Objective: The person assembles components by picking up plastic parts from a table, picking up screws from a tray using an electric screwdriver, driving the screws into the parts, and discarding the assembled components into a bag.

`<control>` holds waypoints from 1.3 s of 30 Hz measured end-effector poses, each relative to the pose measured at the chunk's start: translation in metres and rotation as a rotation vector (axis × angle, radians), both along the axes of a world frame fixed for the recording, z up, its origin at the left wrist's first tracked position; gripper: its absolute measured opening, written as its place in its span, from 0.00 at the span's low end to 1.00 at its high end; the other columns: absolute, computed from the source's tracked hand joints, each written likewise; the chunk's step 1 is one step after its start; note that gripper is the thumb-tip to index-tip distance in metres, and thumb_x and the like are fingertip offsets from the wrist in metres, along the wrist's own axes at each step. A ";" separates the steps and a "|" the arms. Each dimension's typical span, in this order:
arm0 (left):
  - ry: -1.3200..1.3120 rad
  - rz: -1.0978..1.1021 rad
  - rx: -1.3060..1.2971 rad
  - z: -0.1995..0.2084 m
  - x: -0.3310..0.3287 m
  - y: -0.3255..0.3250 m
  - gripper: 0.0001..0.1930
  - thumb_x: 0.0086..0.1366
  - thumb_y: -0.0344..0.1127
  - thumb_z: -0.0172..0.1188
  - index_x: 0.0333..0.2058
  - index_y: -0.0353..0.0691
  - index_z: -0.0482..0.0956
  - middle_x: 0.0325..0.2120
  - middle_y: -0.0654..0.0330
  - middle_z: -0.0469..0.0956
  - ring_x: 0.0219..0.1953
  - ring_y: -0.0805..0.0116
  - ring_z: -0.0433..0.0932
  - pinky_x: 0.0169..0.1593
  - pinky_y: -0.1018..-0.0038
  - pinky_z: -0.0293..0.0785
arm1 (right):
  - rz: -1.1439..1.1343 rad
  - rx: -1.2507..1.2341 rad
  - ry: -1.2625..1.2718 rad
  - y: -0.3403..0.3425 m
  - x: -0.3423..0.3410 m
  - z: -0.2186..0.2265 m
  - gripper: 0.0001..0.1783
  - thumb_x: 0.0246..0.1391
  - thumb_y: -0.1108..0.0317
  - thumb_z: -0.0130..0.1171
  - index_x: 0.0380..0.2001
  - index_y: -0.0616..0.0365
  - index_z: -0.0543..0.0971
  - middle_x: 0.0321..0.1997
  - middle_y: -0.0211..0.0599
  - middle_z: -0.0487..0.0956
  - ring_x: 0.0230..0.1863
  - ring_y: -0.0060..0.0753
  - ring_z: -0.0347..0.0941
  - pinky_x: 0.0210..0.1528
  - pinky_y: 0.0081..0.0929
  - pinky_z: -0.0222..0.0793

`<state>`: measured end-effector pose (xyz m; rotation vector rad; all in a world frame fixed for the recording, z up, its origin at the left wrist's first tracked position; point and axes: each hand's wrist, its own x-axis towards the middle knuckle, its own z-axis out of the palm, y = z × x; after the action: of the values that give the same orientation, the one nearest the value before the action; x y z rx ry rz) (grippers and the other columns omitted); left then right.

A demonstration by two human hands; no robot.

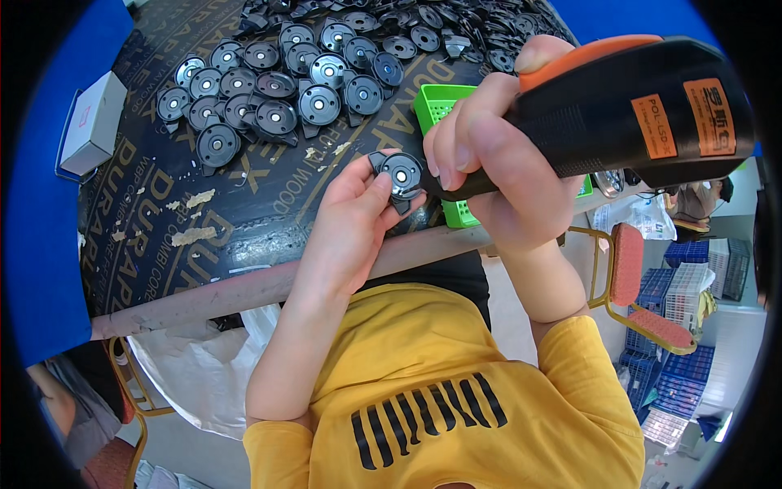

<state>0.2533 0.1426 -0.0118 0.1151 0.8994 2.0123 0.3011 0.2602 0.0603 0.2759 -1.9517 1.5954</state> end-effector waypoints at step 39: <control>0.661 -0.248 -0.264 0.012 0.031 -0.137 0.14 0.56 0.24 0.43 0.43 0.32 0.67 0.42 0.57 0.67 0.46 0.68 0.65 0.52 0.75 0.58 | -0.165 -0.300 0.132 0.022 0.087 0.002 0.27 0.37 0.71 0.65 0.39 0.58 0.61 0.21 0.36 0.70 0.22 0.32 0.69 0.28 0.28 0.69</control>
<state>0.2839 0.0058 0.0003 0.7365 1.4704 1.6157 0.3877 0.2817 0.0626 0.0932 -1.5677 1.6869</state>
